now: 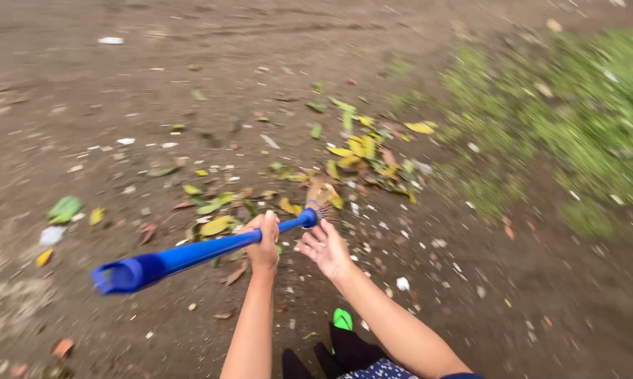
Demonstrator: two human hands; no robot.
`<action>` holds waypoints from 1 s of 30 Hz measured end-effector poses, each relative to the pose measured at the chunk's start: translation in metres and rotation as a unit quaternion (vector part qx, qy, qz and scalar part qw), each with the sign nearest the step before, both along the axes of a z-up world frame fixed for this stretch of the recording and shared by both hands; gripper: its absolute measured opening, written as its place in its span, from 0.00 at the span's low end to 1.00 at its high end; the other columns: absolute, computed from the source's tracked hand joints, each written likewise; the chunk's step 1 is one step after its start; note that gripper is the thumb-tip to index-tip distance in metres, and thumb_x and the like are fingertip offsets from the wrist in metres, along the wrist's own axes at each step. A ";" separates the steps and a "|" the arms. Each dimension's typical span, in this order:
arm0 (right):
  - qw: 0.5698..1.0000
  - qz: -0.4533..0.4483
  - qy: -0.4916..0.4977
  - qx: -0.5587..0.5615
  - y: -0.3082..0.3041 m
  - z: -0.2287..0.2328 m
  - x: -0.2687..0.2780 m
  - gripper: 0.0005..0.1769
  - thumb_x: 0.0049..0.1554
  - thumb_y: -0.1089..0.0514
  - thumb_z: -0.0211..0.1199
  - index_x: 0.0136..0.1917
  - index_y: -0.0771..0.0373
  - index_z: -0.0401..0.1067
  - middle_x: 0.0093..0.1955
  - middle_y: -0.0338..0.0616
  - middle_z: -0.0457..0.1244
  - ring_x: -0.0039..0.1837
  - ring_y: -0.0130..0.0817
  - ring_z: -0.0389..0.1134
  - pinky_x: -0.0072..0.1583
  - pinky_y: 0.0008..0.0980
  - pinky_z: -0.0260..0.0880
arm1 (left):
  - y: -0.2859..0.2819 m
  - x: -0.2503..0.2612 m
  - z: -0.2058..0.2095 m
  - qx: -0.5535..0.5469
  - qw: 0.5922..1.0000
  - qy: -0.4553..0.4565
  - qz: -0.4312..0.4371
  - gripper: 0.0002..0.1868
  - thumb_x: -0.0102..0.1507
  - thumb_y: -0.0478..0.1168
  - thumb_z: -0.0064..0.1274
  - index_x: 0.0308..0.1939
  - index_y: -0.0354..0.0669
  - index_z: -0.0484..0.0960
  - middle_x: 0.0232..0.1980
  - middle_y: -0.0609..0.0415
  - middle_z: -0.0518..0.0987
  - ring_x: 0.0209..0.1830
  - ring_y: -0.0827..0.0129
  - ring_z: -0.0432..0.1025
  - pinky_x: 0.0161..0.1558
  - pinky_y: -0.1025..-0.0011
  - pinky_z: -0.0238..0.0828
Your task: Sweeping fallen leaves and dirt debris on an outdoor path adjacent to a porch.
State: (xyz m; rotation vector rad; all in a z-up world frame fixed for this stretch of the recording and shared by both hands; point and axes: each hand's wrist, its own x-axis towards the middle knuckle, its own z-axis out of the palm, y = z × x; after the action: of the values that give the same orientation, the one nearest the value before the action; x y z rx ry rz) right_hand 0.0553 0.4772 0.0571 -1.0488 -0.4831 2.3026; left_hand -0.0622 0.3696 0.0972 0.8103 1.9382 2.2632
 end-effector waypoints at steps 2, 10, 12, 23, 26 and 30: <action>0.991 -0.022 -0.046 -0.127 0.022 0.000 0.024 0.42 0.58 0.44 0.64 0.76 0.54 0.47 0.76 0.54 0.47 0.74 0.63 0.57 0.65 0.67 0.68 | 0.031 0.023 -0.015 0.184 0.973 -0.087 -0.111 0.27 0.74 0.40 0.54 0.20 0.44 0.67 0.21 0.63 0.66 0.21 0.78 0.59 0.37 0.70 0.66; 0.977 -0.089 -0.071 -0.182 0.158 -0.222 0.096 0.23 0.60 0.52 0.62 0.62 0.63 0.57 0.59 0.55 0.59 0.68 0.57 0.65 0.63 0.67 0.72 | 0.108 0.077 -0.012 0.094 0.935 -0.131 -0.316 0.13 0.67 0.37 0.55 0.28 0.38 0.73 0.29 0.57 0.75 0.33 0.73 0.72 0.56 0.67 0.71; 0.967 -0.101 -0.100 -0.213 0.158 -0.244 0.120 0.11 0.58 0.57 0.57 0.52 0.60 0.60 0.48 0.48 0.61 0.60 0.54 0.71 0.59 0.69 0.73 | 0.102 0.082 -0.034 0.095 0.924 -0.223 -0.297 0.13 0.67 0.38 0.54 0.28 0.41 0.73 0.27 0.59 0.75 0.31 0.74 0.73 0.56 0.69 0.73; 0.957 0.126 0.135 -0.224 0.104 -0.229 -0.093 0.15 0.58 0.67 0.56 0.33 0.57 0.57 0.28 0.36 0.53 0.29 0.28 0.54 0.32 0.27 0.56 | 0.082 0.070 0.100 -0.021 0.980 0.067 -0.185 0.20 0.67 0.32 0.52 0.20 0.35 0.66 0.21 0.56 0.67 0.22 0.72 0.65 0.32 0.70 0.66; 0.952 0.126 0.122 -0.249 0.121 -0.148 -0.117 0.14 0.63 0.65 0.56 0.37 0.57 0.59 0.30 0.33 0.54 0.30 0.23 0.54 0.33 0.24 0.55 | 0.100 0.063 0.139 -0.007 0.975 0.100 -0.199 0.19 0.64 0.30 0.51 0.18 0.37 0.66 0.19 0.55 0.69 0.19 0.67 0.67 0.28 0.71 0.66; 0.880 0.103 0.277 -0.372 0.132 -0.092 -0.108 0.14 0.64 0.61 0.56 0.38 0.56 0.57 0.32 0.33 0.56 0.31 0.21 0.57 0.33 0.21 0.61 | 0.104 0.036 0.158 0.105 0.935 0.211 -0.266 0.15 0.60 0.31 0.52 0.19 0.34 0.70 0.19 0.53 0.66 0.19 0.64 0.65 0.30 0.69 0.69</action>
State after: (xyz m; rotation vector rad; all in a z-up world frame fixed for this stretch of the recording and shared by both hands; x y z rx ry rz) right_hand -0.0531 0.6089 -0.0344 -0.5801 0.5989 2.9007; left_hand -0.0262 0.4738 0.2557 1.7241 1.3483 2.0827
